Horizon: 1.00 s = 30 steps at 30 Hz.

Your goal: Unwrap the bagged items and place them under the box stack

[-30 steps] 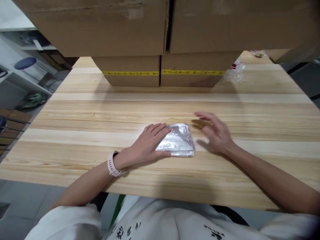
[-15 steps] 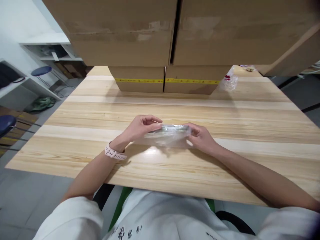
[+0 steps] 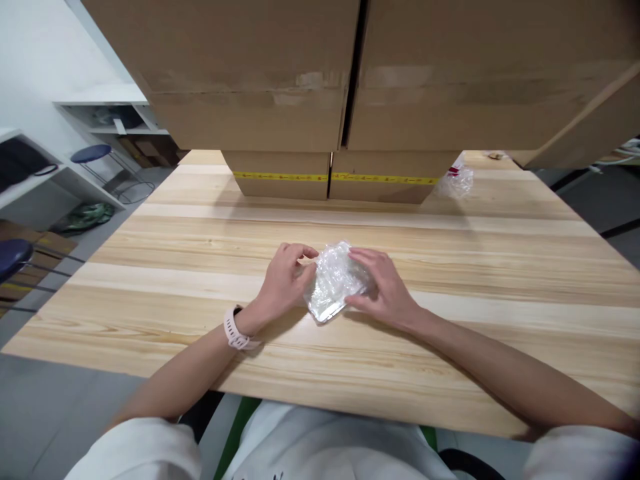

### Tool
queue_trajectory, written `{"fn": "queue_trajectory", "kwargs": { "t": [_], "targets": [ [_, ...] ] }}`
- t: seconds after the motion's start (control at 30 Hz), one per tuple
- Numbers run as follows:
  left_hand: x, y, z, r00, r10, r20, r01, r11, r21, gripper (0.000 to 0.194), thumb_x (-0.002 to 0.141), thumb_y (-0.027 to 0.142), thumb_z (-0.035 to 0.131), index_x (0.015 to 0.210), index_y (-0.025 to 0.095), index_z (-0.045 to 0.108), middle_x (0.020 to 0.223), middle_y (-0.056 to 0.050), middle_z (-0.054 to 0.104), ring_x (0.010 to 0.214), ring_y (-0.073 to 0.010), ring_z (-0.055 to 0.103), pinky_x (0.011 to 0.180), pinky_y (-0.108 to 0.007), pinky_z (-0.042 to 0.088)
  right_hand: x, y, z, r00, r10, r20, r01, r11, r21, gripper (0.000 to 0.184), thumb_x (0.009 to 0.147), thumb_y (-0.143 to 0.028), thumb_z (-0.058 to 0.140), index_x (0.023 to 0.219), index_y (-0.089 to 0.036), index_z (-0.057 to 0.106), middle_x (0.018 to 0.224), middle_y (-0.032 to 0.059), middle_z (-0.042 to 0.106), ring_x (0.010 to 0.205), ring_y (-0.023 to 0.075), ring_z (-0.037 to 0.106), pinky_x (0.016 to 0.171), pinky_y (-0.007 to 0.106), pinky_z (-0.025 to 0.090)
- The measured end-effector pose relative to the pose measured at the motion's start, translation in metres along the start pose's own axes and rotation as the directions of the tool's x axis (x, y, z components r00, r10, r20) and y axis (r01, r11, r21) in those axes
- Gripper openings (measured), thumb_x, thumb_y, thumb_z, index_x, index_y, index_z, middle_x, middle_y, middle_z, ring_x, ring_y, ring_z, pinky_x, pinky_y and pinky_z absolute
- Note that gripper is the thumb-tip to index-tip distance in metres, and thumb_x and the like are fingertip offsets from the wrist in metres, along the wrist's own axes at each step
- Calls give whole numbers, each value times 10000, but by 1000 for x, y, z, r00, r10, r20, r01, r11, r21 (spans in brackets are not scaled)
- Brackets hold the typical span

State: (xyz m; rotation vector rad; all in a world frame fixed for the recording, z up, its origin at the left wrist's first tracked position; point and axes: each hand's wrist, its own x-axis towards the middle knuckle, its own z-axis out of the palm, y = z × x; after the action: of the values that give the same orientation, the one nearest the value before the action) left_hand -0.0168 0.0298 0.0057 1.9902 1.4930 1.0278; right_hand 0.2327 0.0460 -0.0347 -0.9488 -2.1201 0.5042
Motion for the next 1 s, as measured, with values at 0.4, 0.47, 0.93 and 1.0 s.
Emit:
{"fn": "queue_trajectory", "kwargs": {
  "t": [0.4,0.47,0.93,1.0],
  "targets": [
    [-10,-5,23,895,149,421,-233,960,154,1260,764,579,821,1670,214,25,1645,-244,376,1447,-432,437,1205,-685,244,6,25,-7,749,620,-232,-422,718,554,237,878,-479,670,893,-251,610,809,1,628,717,169,571,647,306,467],
    [-9,-3,20,887,136,441,-228,960,163,1183,791,498,792,1670,216,51,1640,-232,391,1439,-420,450,1216,-675,238,11,47,-16,591,724,-355,-440,659,610,315,821,-544,683,849,-261,548,743,-10,567,656,166,524,582,296,444],
    [-4,8,7,861,71,504,-184,967,178,941,787,341,728,1610,200,294,1603,-180,464,1412,-387,468,1221,-631,288,25,60,-103,737,674,57,-658,695,291,436,649,-489,920,963,-211,801,709,19,682,634,157,558,551,297,443],
    [-4,8,7,859,76,506,-189,966,177,880,811,339,714,1592,210,329,1608,-166,462,1408,-378,466,1208,-621,313,27,65,-117,753,657,-44,-621,731,281,347,709,-453,895,958,-230,798,706,11,672,602,141,524,520,295,418]
  ]
}}
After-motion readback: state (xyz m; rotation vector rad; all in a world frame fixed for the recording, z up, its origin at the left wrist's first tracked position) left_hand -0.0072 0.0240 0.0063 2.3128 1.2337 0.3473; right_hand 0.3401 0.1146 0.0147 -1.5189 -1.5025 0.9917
